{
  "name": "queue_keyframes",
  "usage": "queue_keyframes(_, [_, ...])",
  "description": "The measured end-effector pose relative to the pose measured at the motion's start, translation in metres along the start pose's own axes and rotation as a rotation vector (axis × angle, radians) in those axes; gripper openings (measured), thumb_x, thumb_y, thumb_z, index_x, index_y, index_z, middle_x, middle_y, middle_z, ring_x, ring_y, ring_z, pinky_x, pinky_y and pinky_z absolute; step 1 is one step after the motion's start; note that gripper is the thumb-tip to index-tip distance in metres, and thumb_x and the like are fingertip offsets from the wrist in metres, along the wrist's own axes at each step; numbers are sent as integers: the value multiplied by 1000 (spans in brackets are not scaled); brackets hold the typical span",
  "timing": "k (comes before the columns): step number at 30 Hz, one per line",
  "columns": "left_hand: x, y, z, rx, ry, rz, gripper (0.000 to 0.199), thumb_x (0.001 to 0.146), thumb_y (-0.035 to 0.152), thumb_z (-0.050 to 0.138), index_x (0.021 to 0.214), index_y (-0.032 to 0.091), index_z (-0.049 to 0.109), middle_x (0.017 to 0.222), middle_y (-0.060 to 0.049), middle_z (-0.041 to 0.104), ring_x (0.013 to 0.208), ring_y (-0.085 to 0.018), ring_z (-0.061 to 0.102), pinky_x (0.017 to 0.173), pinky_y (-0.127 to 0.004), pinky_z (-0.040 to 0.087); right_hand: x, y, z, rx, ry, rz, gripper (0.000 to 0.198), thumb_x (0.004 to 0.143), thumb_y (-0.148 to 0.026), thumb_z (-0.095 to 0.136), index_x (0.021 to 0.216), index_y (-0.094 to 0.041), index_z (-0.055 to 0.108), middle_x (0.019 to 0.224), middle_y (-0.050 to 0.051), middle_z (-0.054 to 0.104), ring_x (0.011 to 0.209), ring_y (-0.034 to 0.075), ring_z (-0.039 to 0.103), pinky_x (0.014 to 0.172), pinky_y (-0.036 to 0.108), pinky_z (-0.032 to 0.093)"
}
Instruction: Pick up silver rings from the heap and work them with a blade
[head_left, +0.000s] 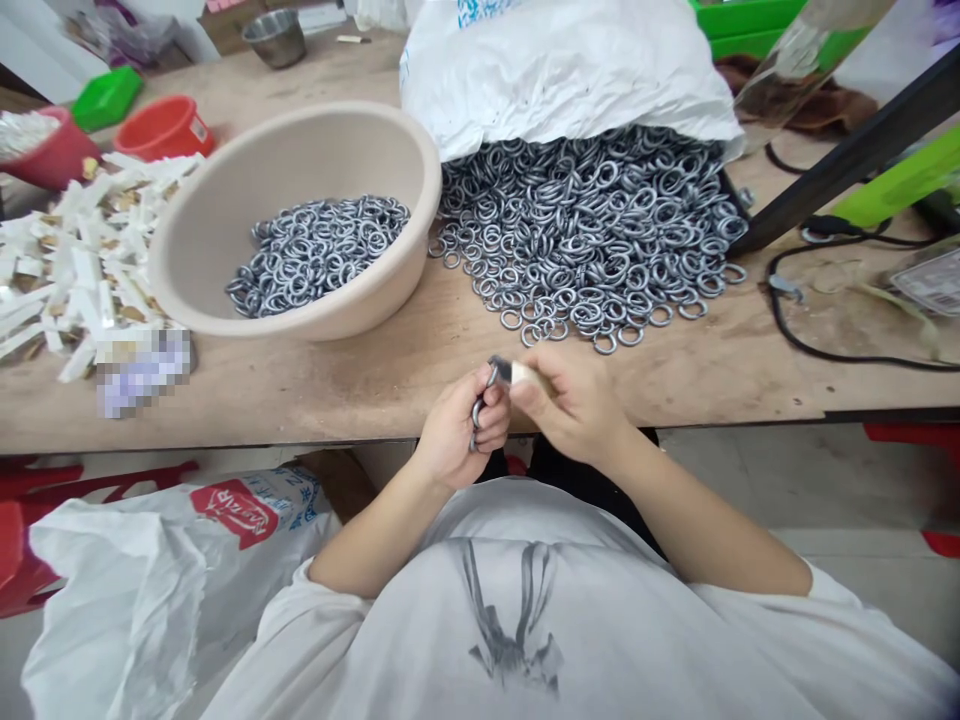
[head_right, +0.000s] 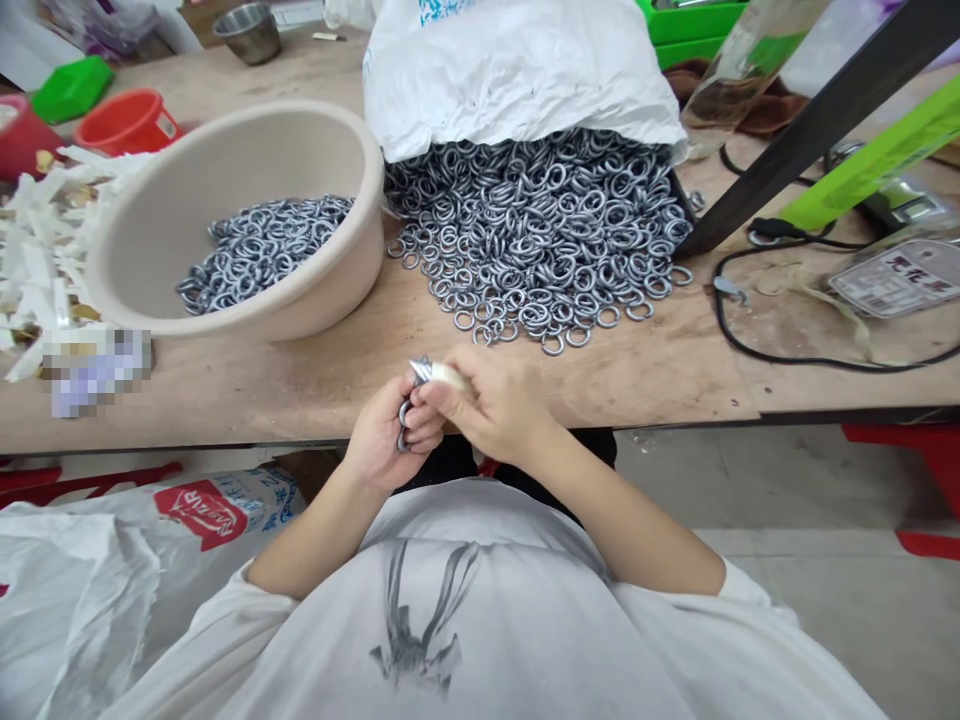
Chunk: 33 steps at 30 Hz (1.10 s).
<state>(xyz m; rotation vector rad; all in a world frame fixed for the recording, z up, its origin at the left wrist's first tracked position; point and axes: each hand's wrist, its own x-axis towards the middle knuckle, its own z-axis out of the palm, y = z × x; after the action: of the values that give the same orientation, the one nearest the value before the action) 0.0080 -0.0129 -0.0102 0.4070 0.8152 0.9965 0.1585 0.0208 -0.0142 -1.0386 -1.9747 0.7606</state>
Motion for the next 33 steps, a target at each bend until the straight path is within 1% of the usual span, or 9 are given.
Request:
queue_keyframes(4, [1,-2,1,-26,69,10,45,87,47,67,66,19,37,47,10,31,36,-2,22,36,-15,17,-8,-4,2,-206,-86,-67,50,100,-54,39,65,-21,48,60,0,49,58,13,41,58,30,26])
queue_keyframes(10, [-5,-3,4,-13,18,-24,45,90,43,61,63,20,35,46,9,28,36,-3,19,36,-15,18,-4,4,1,-267,-64,-12,54,100,-59,35,64,-21,49,59,1,49,57,14,42,59,30,26])
queue_keyframes(13, [-9,-4,3,7,-84,-25,43,87,42,63,61,20,37,46,8,30,37,-4,20,35,-16,20,9,16,-5,-347,7,193,53,102,-57,32,69,-22,55,63,2,55,61,17,48,60,30,27])
queue_keyframes(15, [-10,-3,0,-6,-74,-5,41,85,39,64,60,19,39,47,8,31,37,-4,21,34,-16,20,20,21,-9,-455,-6,290,48,101,-55,38,78,-21,61,70,4,62,65,20,55,60,30,27])
queue_keyframes(19, [-7,3,-10,-67,54,32,17,84,29,60,74,15,57,52,7,38,37,-3,24,34,-15,21,48,20,-4,-713,-145,261,32,94,-48,59,107,-19,67,102,11,73,84,27,65,62,31,30])
queue_keyframes(22, [-5,10,-18,-90,83,62,17,79,22,57,92,15,65,57,6,45,37,-4,28,34,-15,22,65,20,7,-850,-257,233,26,97,-32,54,111,-15,68,110,17,73,89,29,68,64,33,33])
queue_keyframes(25, [-4,17,-24,-103,119,90,13,76,22,56,87,18,63,61,3,52,39,-6,36,34,-15,22,71,25,12,-865,-274,227,26,98,-21,46,107,-12,69,107,20,72,87,29,68,65,35,35])
queue_keyframes(28, [-2,19,-26,-87,151,100,18,79,34,58,77,16,59,67,0,57,43,-8,44,34,-16,23,63,25,9,-588,-221,228,19,97,-27,51,94,-15,66,94,14,72,80,26,64,65,34,36])
queue_keyframes(33, [6,2,-17,52,147,179,38,80,51,73,83,17,56,63,6,51,39,-2,33,34,-13,16,25,2,14,501,-207,328,36,93,-56,55,85,-21,58,71,0,63,62,15,56,57,28,42])
